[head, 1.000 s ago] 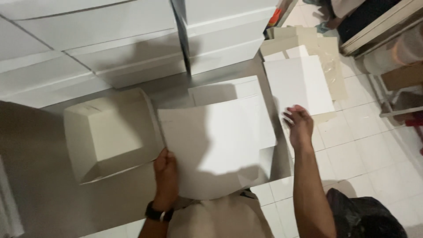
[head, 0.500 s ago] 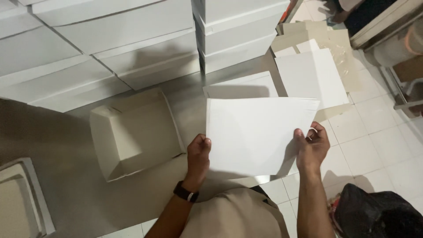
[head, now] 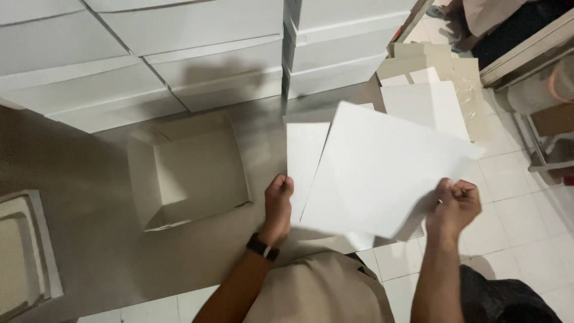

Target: Assembling cardboard boxes by folding and interlocking flaps on a work table

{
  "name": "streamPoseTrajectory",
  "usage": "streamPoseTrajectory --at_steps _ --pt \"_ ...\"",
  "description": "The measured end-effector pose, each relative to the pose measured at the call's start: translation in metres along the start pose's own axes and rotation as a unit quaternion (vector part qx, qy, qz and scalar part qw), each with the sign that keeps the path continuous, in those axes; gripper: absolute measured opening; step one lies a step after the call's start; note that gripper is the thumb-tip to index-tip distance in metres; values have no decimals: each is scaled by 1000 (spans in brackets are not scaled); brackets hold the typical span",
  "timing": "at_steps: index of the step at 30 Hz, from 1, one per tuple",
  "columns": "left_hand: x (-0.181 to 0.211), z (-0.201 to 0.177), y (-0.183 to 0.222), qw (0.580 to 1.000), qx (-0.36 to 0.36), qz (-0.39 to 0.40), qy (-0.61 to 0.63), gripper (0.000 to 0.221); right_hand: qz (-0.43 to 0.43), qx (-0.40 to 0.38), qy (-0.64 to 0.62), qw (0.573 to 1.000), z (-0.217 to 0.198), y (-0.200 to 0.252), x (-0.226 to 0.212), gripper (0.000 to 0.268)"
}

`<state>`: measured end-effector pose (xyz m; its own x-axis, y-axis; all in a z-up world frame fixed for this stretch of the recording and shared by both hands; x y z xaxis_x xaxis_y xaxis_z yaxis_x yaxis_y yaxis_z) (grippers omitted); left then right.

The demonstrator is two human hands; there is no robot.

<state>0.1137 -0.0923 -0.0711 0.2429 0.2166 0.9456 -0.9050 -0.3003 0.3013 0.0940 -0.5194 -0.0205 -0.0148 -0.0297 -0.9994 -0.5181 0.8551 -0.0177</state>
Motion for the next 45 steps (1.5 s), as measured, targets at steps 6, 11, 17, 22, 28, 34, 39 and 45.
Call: streamPoseTrajectory --at_steps 6,11,17,22,28,34,39,45 --pt "-66 31 -56 998 43 -35 8 51 61 -8 -116 991 -23 -23 -6 34" --pt "13 28 1 992 -111 -37 -39 63 148 -69 -28 986 8 31 -33 31" --pt "45 -56 38 995 -39 -24 -86 41 181 -205 -61 960 71 85 -29 20" --pt "105 -123 77 998 7 -5 -62 35 183 -287 -108 934 121 108 -43 16" --pt "149 -178 94 992 48 93 -71 43 151 -297 -60 941 171 161 -93 16" --pt "146 -253 59 985 119 114 -51 13 101 -416 -50 902 232 244 -91 35" --pt "133 -315 24 976 176 90 -89 19 50 -497 21 866 283 296 -65 45" --pt "131 -336 7 967 206 52 -143 35 -1 -499 71 864 330 304 -21 38"
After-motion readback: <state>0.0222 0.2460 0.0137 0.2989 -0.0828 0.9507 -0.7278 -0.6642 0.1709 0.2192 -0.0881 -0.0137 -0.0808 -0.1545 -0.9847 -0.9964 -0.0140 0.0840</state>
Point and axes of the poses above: each hand's wrist, its own y-axis away from the middle knuckle, its own z-axis out of the palm, x = y × z, the point moved 8 cm from there along -y, towards the middle knuckle, and after that the axes turned 7 degrees about x, right-handed, at the moved point
